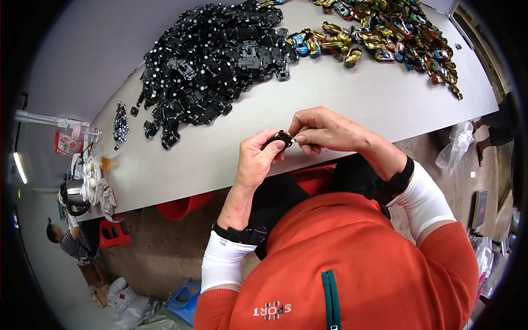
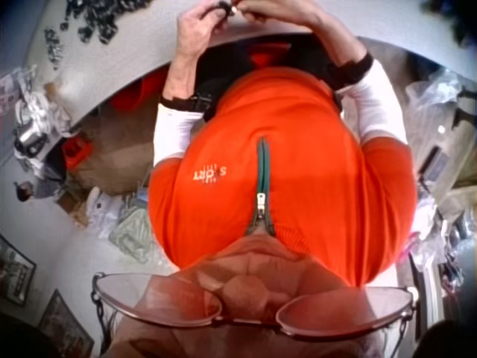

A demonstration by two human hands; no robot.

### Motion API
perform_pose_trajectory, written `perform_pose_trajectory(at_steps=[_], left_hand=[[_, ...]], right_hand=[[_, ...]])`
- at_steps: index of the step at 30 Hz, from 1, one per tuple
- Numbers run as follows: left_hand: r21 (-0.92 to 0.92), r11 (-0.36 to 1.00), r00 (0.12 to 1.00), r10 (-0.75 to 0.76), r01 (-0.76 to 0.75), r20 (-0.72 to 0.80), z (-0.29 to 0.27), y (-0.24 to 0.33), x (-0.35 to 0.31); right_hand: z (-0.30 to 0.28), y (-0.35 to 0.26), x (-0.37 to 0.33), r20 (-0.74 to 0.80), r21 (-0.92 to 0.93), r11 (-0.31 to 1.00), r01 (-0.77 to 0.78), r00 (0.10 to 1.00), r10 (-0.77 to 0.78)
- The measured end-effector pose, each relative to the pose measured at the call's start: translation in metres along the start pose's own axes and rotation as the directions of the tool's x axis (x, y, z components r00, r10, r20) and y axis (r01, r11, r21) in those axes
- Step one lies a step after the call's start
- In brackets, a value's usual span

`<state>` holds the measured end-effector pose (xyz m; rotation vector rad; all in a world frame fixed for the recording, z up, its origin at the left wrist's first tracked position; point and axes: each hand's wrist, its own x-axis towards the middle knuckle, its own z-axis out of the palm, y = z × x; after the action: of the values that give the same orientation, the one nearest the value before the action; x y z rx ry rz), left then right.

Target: The person assembles small toy cars by hand at a table. They pick up a black car chassis and a colored car body, then press the two parts together to form a complete toy car. The person repeats this process with multiple units, placing the finished cars into a pile on the table.

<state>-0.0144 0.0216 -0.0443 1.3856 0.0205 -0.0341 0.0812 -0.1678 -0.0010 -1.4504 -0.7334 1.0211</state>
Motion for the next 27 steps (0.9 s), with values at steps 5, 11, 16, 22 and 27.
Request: perform_pose_trajectory(at_steps=[5, 11, 16, 22, 27], left_hand=[[0.092, 0.996, 1.000, 0.020, -0.019, -0.011, 0.002, 0.006, 0.002], [0.151, 0.988, 0.999, -0.008, 0.016, -0.054, 0.011, 0.015, 0.002], [0.084, 0.989, 0.990, -0.119, 0.125, -0.075, 0.009, 0.016, 0.005], [0.031, 0.987, 0.988, -0.155, 0.155, -0.002, 0.006, 0.026, 0.014], [0.098, 0.983, 0.987, -0.158, 0.158, -0.006, 0.009, 0.029, 0.023]], right_hand=[[-0.002, 0.002, 0.002, -0.012, 0.001, 1.000, 0.006, 1.000, -0.006], [0.006, 0.005, 0.006, -0.133, -0.278, 0.958, 0.068, 0.985, -0.108], [0.012, 0.013, 0.008, -0.232, -0.340, 0.933, 0.118, 0.951, -0.205], [0.000, 0.009, 0.005, -0.190, -0.006, 0.998, 0.068, 0.980, -0.068], [-0.003, 0.003, 0.007, -0.252, -0.179, 0.983, 0.033, 0.964, -0.079]])
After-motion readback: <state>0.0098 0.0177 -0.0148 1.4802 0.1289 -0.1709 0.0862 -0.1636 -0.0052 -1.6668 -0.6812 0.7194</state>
